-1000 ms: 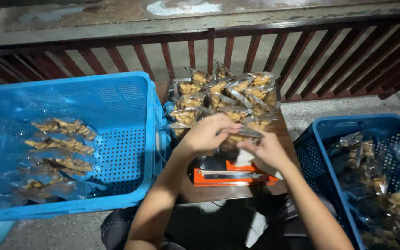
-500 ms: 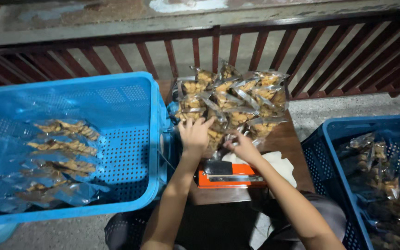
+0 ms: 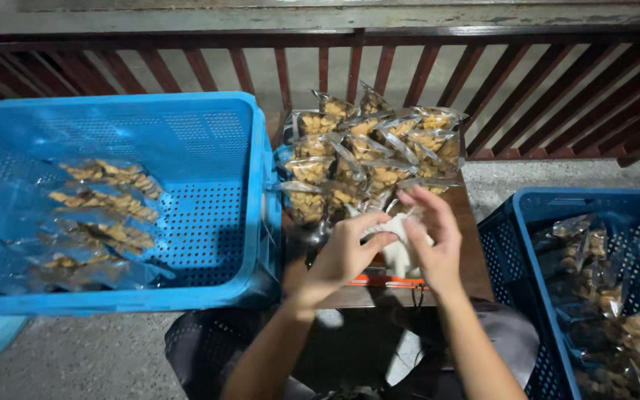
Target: The person sits on the floor and repeatedly picks up clear plastic bags filled with snacks from a blue basket. They wipe each bag with a white cloth, then use an orange handheld sealer to close the top of the bag before placing it into a second blue basket.
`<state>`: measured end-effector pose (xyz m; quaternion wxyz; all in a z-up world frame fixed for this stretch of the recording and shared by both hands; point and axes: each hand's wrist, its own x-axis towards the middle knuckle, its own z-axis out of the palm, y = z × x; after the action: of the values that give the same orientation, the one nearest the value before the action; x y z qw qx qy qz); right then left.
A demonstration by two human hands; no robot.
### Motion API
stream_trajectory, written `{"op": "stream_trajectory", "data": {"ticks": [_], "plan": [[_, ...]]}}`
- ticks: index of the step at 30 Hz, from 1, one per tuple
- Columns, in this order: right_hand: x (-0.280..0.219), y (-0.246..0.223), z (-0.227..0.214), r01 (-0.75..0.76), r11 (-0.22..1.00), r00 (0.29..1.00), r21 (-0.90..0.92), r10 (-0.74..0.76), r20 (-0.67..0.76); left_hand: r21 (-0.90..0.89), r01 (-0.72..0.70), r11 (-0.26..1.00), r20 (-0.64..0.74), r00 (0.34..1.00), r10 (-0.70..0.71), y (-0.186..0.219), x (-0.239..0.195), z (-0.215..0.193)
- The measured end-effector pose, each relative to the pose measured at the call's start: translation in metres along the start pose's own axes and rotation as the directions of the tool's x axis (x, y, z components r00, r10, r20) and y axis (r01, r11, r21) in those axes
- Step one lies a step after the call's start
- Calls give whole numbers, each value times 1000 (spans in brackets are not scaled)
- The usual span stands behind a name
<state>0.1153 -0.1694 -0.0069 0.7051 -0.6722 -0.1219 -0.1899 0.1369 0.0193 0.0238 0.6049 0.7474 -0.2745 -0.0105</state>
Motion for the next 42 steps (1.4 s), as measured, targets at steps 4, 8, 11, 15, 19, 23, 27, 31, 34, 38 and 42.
{"op": "stream_trajectory", "data": {"ticks": [4, 8, 11, 15, 19, 23, 27, 31, 34, 38, 42], "plan": [[-9, 12, -42, -339, 911, 722, -234, 412, 556, 292, -409, 865, 240, 906, 348, 32, -3, -34], [-18, 24, -46, -269, 963, 802, -22, 237, 549, 82, -260, 962, 247, 941, 233, 61, -2, -75], [-14, 26, 0, -386, 898, 858, 211, 265, 440, -1, -54, 999, 312, 949, 52, 75, 0, -94], [-8, 29, 90, -481, 801, 842, 357, 308, 443, 126, -253, 959, 108, 965, 240, 63, 8, -120], [-7, 30, 124, -504, 787, 835, 356, 338, 433, 373, 217, 902, -185, 970, -157, 14, -4, -187], [19, 36, 111, -424, 827, 896, 369, 324, 302, 666, 112, 738, 24, 985, -171, -87, -42, -269], [14, 48, 92, -393, 834, 919, 388, 342, 195, 822, 370, 434, 214, 506, -836, -190, -95, -297], [5, 57, 78, -414, 832, 910, 370, 378, 169, 834, 488, 258, 23, 437, -899, -239, -93, -293], [6, 61, 74, -418, 831, 909, 368, 382, 169, 839, 523, 153, -111, 440, -891, -254, -89, -303], [1, 63, 74, -426, 825, 905, 371, 392, 167, 846, 529, 61, -234, 471, -851, -259, -93, -306], [-2, 63, 73, -430, 825, 903, 368, 392, 175, 872, 489, -15, -324, 554, -767, -246, -91, -307]]}}
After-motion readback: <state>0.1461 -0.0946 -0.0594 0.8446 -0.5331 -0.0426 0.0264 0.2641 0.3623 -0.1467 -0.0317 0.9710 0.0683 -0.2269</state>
